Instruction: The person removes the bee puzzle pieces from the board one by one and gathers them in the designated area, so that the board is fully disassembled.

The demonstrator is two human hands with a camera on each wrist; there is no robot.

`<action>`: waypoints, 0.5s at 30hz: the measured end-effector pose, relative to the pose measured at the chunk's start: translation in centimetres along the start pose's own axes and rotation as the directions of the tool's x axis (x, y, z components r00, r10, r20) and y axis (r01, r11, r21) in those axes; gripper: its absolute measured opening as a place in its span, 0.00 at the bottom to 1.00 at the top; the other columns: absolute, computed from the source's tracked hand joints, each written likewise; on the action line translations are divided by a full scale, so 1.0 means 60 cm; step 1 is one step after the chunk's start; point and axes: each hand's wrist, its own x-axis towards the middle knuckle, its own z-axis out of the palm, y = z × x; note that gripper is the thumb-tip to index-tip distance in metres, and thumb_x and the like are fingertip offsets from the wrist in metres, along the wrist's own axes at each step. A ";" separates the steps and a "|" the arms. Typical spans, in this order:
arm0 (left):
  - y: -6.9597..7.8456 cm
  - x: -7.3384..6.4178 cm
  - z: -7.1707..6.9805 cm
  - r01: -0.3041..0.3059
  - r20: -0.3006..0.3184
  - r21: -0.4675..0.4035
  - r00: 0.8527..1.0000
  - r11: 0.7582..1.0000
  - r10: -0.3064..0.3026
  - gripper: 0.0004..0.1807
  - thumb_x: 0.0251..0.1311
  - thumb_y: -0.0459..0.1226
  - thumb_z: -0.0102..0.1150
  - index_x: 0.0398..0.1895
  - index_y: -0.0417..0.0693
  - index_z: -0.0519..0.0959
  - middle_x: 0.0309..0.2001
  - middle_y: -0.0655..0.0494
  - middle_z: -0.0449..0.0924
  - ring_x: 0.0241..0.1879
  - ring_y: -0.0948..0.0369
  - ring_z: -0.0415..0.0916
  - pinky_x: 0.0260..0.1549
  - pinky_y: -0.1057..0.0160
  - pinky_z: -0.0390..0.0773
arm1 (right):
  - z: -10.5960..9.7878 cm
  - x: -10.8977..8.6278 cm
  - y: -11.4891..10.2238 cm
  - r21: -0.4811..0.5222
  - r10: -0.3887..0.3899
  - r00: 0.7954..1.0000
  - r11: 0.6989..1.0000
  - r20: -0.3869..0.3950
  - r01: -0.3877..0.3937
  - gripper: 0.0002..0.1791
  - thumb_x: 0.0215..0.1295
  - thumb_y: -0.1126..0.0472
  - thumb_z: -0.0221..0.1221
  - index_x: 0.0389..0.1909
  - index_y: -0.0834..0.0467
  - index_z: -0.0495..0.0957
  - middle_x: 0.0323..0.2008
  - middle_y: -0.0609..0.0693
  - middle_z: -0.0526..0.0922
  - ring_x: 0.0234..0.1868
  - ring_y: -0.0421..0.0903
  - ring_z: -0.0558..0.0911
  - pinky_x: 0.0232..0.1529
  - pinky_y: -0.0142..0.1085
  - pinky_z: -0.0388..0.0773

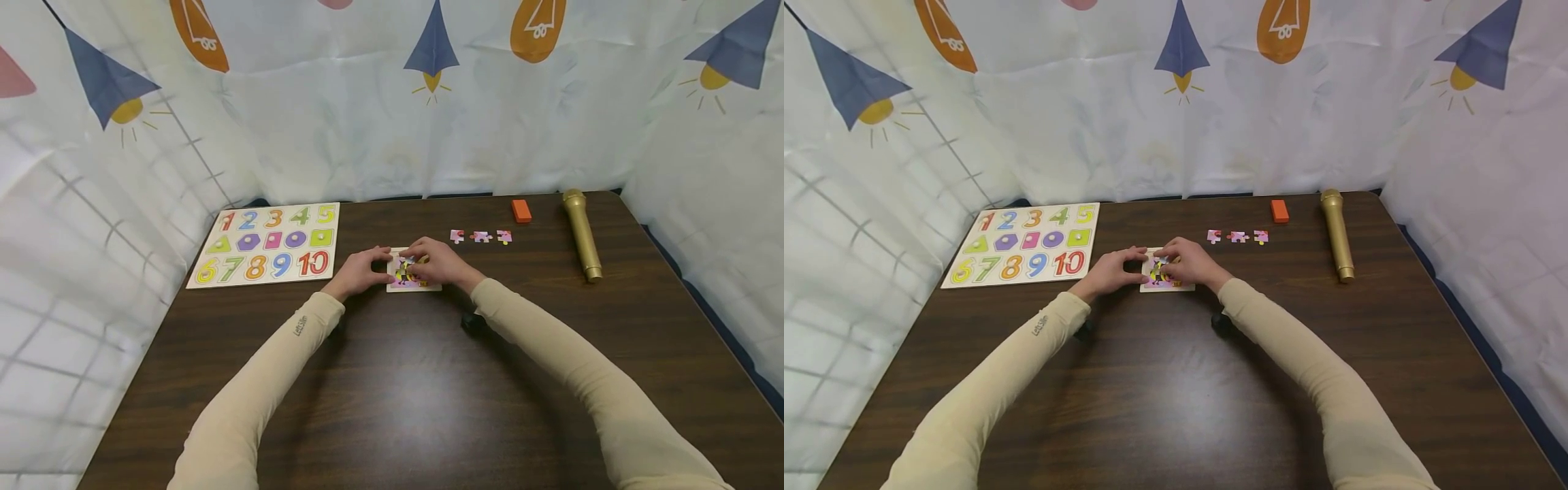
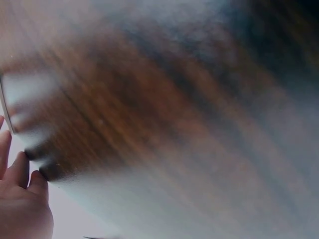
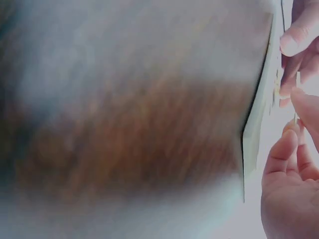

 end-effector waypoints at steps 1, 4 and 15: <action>0.000 0.000 0.000 0.000 0.000 -0.001 1.000 1.000 0.000 0.30 0.58 0.43 0.69 0.61 0.40 0.76 0.69 0.49 0.67 0.72 0.52 0.56 0.70 0.50 0.55 | -0.003 -0.001 0.003 0.013 0.009 1.000 1.000 -0.005 -0.008 0.21 0.66 0.58 0.63 0.59 0.53 0.80 0.55 0.54 0.75 0.52 0.50 0.76 0.53 0.44 0.75; 0.001 0.000 0.001 0.000 0.000 -0.001 1.000 1.000 0.000 0.29 0.58 0.43 0.69 0.61 0.40 0.76 0.69 0.49 0.67 0.72 0.52 0.56 0.70 0.51 0.55 | -0.013 -0.008 0.014 0.044 0.049 0.999 0.998 -0.020 -0.049 0.21 0.66 0.58 0.63 0.60 0.53 0.79 0.56 0.53 0.74 0.52 0.50 0.76 0.54 0.44 0.75; 0.001 -0.002 0.005 0.024 -0.010 -0.023 1.000 0.999 -0.024 0.28 0.58 0.42 0.68 0.60 0.41 0.78 0.69 0.52 0.66 0.74 0.54 0.53 0.71 0.52 0.53 | -0.066 -0.052 0.068 0.024 0.155 0.982 0.988 -0.108 -0.153 0.20 0.66 0.60 0.62 0.58 0.55 0.79 0.57 0.56 0.75 0.54 0.53 0.73 0.58 0.49 0.71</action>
